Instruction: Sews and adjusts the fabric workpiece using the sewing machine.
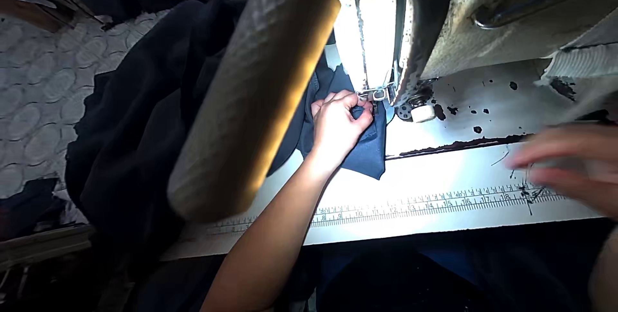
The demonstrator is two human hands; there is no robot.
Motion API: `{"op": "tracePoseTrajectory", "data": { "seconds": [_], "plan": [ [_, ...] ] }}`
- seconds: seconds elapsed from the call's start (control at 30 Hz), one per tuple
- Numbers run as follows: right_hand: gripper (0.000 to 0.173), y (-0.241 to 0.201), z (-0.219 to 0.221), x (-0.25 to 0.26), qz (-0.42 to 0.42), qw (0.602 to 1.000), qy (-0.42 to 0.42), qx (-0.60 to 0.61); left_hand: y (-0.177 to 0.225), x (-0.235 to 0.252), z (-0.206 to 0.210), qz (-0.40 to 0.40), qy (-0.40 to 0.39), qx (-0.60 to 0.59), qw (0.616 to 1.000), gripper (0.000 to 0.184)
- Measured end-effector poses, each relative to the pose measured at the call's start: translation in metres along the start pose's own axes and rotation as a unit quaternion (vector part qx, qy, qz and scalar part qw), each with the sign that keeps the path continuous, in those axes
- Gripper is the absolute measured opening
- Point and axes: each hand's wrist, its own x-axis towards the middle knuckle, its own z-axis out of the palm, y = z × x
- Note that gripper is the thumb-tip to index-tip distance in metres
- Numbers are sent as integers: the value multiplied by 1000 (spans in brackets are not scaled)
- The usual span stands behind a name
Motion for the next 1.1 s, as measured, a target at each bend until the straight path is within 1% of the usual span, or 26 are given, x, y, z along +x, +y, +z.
{"op": "tracePoseTrajectory", "data": {
  "seconds": [0.03, 0.07, 0.13, 0.2, 0.23, 0.27, 0.3, 0.37, 0.4, 0.53, 0.67, 0.77, 0.83, 0.93, 1.0, 1.1],
  "plan": [
    [22, 1, 16, 18, -20, 997, -71, -30, 0, 1, 1, -2, 2, -4, 1000, 19],
    [21, 2, 29, 35, -16, 991, -117, -66, 0, 1, 1, -4, 1, -8, 1000, 18],
    [17, 3, 52, 66, 57, 983, -159, -75, 3, 0, -1, 1, -4, -15, 1000, 16],
    [13, 6, 71, 90, 138, 979, -143, -49, 6, -2, -3, 5, 1, -41, 999, 12],
    [15, 8, 80, 98, 162, 978, -122, -41, 8, -2, -4, 6, 2, -51, 999, 10],
    [18, 11, 88, 103, 167, 980, -96, -48, 10, -3, -5, 5, 4, -60, 998, 10],
    [24, 11, 94, 108, 176, 978, -85, -73, 11, -3, -5, 6, 7, -57, 998, 11],
    [39, 5, 102, 124, 237, 951, -132, -151, 11, -4, -6, 7, 8, -44, 999, 13],
    [45, 6, 106, 129, 254, 940, -146, -174, 11, -4, -6, 5, 4, -43, 999, 13],
    [50, 31, 119, 128, 258, 942, -136, -165, 13, -5, -7, -3, 1, -41, 999, 13],
    [45, 29, 117, 128, 253, 941, -142, -172, 12, -5, -6, 3, 3, -45, 999, 14],
    [47, 32, 119, 127, 245, 943, -136, -180, 11, -4, -6, 0, -3, -49, 999, 14],
    [46, 26, 117, 127, 239, 944, -133, -182, 9, -3, -5, 3, -4, -36, 999, 15],
    [45, 15, 113, 125, 233, 948, -114, -185, 9, -2, -5, 7, -10, -47, 999, 15],
    [42, 18, 118, 123, 207, 957, -80, -186, 9, -3, -8, 9, -12, -61, 998, 13],
    [43, 44, 131, 124, 181, 962, -59, -198, 10, -3, -14, -18, -20, -83, 996, 12]
  ]
}}
